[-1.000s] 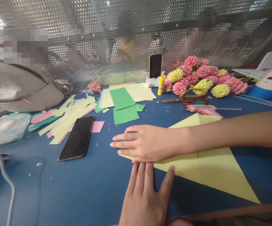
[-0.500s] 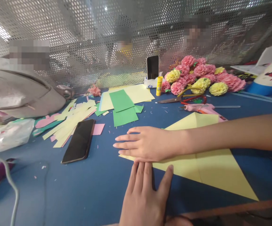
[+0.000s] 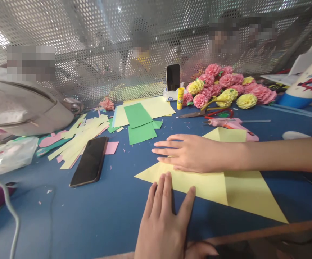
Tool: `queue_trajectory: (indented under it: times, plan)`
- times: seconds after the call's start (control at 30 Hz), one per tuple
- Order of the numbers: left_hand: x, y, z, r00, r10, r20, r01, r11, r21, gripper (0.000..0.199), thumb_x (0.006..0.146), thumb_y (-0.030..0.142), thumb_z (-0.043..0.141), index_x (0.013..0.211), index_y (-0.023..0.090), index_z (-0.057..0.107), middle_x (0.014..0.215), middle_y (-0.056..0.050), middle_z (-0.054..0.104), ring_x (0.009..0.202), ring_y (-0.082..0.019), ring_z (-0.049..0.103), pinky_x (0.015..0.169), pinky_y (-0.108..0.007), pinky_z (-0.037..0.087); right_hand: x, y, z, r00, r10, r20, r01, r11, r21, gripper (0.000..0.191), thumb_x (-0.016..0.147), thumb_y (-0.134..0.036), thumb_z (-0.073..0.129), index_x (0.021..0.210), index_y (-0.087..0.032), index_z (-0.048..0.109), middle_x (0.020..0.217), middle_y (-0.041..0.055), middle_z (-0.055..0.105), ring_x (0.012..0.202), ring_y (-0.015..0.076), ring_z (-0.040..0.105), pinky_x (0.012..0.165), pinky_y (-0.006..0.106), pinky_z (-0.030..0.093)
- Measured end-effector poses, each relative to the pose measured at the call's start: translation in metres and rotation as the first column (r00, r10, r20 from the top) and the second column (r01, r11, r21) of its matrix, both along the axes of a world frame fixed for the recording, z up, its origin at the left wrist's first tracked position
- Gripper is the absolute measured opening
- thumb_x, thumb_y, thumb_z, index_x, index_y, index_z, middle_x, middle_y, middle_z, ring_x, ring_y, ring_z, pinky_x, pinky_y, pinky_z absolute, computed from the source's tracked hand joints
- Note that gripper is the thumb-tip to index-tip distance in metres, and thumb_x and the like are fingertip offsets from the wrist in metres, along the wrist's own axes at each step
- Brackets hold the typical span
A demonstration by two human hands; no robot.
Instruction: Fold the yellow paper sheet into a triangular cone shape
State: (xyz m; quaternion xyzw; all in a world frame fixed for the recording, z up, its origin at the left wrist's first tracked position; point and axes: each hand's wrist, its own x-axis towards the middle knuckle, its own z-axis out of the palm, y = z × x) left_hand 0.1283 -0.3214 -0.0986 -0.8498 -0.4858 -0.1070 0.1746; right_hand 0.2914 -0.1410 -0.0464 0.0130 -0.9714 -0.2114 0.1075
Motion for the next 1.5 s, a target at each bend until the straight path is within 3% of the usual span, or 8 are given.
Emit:
queue_trajectory:
  times: [0.6, 1.1, 1.5]
  plan:
    - [0.001, -0.003, 0.003, 1.000, 0.008, -0.025, -0.008, 1.000, 0.000, 0.105, 0.074, 0.088, 0.039, 0.157, 0.026, 0.023, 0.151, -0.028, 0.042, 0.137, -0.043, 0.044, 0.099, -0.049, 0.052, 0.085, 0.022, -0.007, 0.960, -0.279, -0.025, 0.280, 0.957, 0.074, 0.037, 0.096, -0.033, 0.052, 0.127, -0.019, 0.065, 0.148, 0.0107, 0.051, 0.138, 0.0310, 0.042, 0.100, 0.049, 0.041]
    - [0.000, -0.002, 0.003, 1.000, -0.003, -0.011, 0.002, 0.999, -0.037, 0.106, 0.073, 0.086, 0.044, 0.157, 0.027, 0.021, 0.152, -0.029, 0.038, 0.137, -0.045, 0.041, 0.098, -0.051, 0.053, 0.113, 0.026, -0.003, 0.927, -0.374, -0.040, 0.376, 0.919, 0.123, 0.037, 0.099, -0.033, 0.043, 0.124, -0.019, 0.067, 0.149, 0.0113, 0.050, 0.141, 0.0313, 0.038, 0.101, 0.052, 0.043]
    - [0.001, -0.001, 0.001, 1.000, -0.001, 0.012, 0.001, 1.000, -0.024, 0.107, 0.072, 0.089, 0.038, 0.158, 0.027, 0.020, 0.152, -0.029, 0.039, 0.137, -0.044, 0.041, 0.098, -0.051, 0.054, 0.121, 0.029, -0.003, 0.909, -0.415, -0.045, 0.417, 0.897, 0.149, 0.038, 0.100, -0.035, 0.042, 0.125, -0.022, 0.067, 0.149, 0.0093, 0.051, 0.141, 0.0309, 0.040, 0.100, 0.049, 0.043]
